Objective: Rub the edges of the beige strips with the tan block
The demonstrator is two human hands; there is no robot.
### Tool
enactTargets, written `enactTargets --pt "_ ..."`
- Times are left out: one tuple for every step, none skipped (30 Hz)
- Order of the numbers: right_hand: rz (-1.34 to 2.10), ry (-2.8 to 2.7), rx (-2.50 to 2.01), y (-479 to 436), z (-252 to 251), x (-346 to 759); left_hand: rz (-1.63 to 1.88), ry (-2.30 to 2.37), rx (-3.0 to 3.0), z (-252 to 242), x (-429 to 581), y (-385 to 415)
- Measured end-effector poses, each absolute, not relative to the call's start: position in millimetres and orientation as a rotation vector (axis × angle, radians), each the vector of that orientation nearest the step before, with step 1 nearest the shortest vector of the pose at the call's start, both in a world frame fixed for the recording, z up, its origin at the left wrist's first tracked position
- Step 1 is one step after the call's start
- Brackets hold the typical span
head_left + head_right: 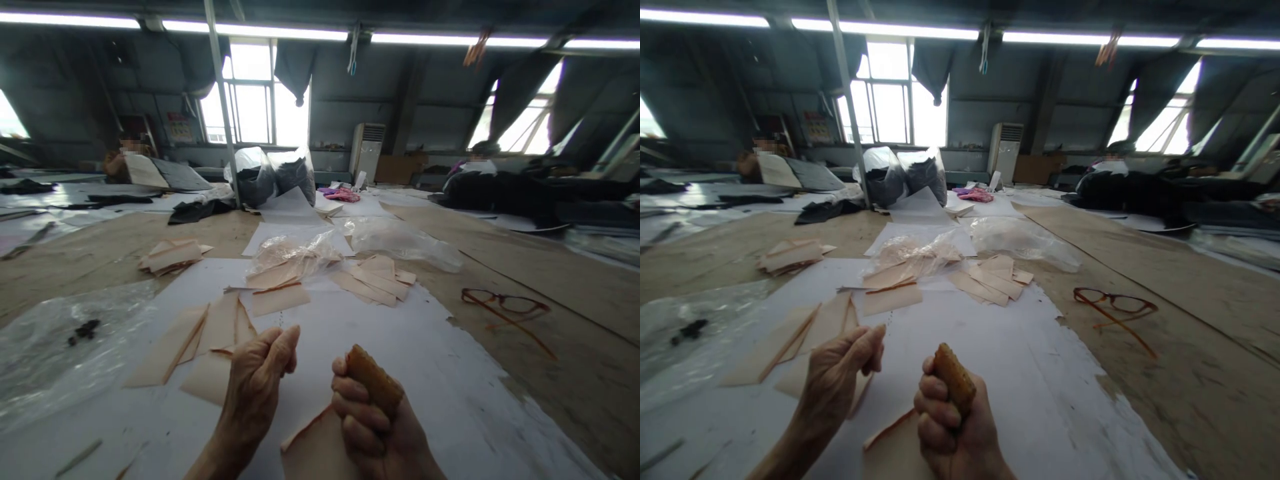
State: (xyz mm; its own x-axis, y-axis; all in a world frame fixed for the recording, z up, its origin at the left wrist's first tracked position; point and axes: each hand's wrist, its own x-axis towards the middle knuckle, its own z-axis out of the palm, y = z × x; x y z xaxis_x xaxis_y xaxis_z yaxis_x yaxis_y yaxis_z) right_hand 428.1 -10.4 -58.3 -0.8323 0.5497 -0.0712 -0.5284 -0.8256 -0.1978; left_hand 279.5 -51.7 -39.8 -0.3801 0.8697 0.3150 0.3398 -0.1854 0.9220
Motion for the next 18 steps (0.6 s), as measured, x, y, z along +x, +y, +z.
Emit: enactTargets --pt "2.542 -0.236 -0.172 -10.3 -58.5 428.3 1.598 1.565 1.356 -39.6 278.3 -50.0" --pt "2.532 -0.24 -0.176 -10.2 -58.7 428.6 1.612 1.497 1.318 -39.7 277.1 -48.4" --pt "2.524 -0.245 -0.181 -10.1 -58.9 428.9 1.631 1.441 1.269 -40.2 276.0 -46.9" --pt "2.521 -0.249 -0.185 -10.0 -59.0 429.2 1.656 1.39 1.21 -41.0 275.1 -45.8" --pt "2.518 -0.253 -0.19 -9.9 -59.0 429.4 1.677 1.342 1.151 -42.0 274.7 -45.0" --pt "2.516 -0.254 -0.196 -9.7 -58.8 429.6 1.691 1.299 1.103 -42.8 274.7 -44.5" --pt "2.515 -0.252 -0.202 -9.5 -58.4 429.7 1.698 1.261 1.07 -43.3 275.1 -44.3" --pt "2.512 -0.248 -0.206 -9.4 -57.8 429.7 1.702 1.23 1.052 -43.4 275.9 -44.4" --pt "2.509 -0.241 -0.211 -9.2 -57.2 429.5 1.703 1.208 1.045 -43.1 276.8 -44.7" --pt "2.506 -0.236 -0.213 -9.1 -56.7 429.2 1.703 1.192 1.045 -42.5 277.8 -45.0" --pt "2.503 -0.233 -0.211 -9.0 -56.3 428.8 1.705 1.181 1.047 -41.6 278.6 -45.2" --pt "2.502 -0.236 -0.204 -8.9 -56.1 428.4 1.706 1.17 1.047 -40.7 279.1 -45.3" --pt "2.502 -0.244 -0.197 -8.7 -56.1 428.0 1.706 1.165 1.047 -39.9 279.3 -45.2" --pt "2.5 -0.255 -0.193 -8.5 -56.4 427.7 1.705 1.166 1.048 -39.3 279.1 -44.9" --pt "2.497 -0.266 -0.19 -8.3 -57.0 427.5 1.703 1.173 1.049 -39.1 278.8 -44.7" --pt "2.489 -0.276 -0.188 -8.1 -57.6 427.4 1.7 1.181 1.05 -39.1 278.5 -44.4" --pt "2.482 -0.283 -0.188 -8.1 -58.2 427.3 1.698 1.188 1.053 -39.3 278.2 -44.3" --pt "2.475 -0.289 -0.187 -8.1 -58.7 427.4 1.697 1.192 1.057 -39.7 278.2 -44.3"
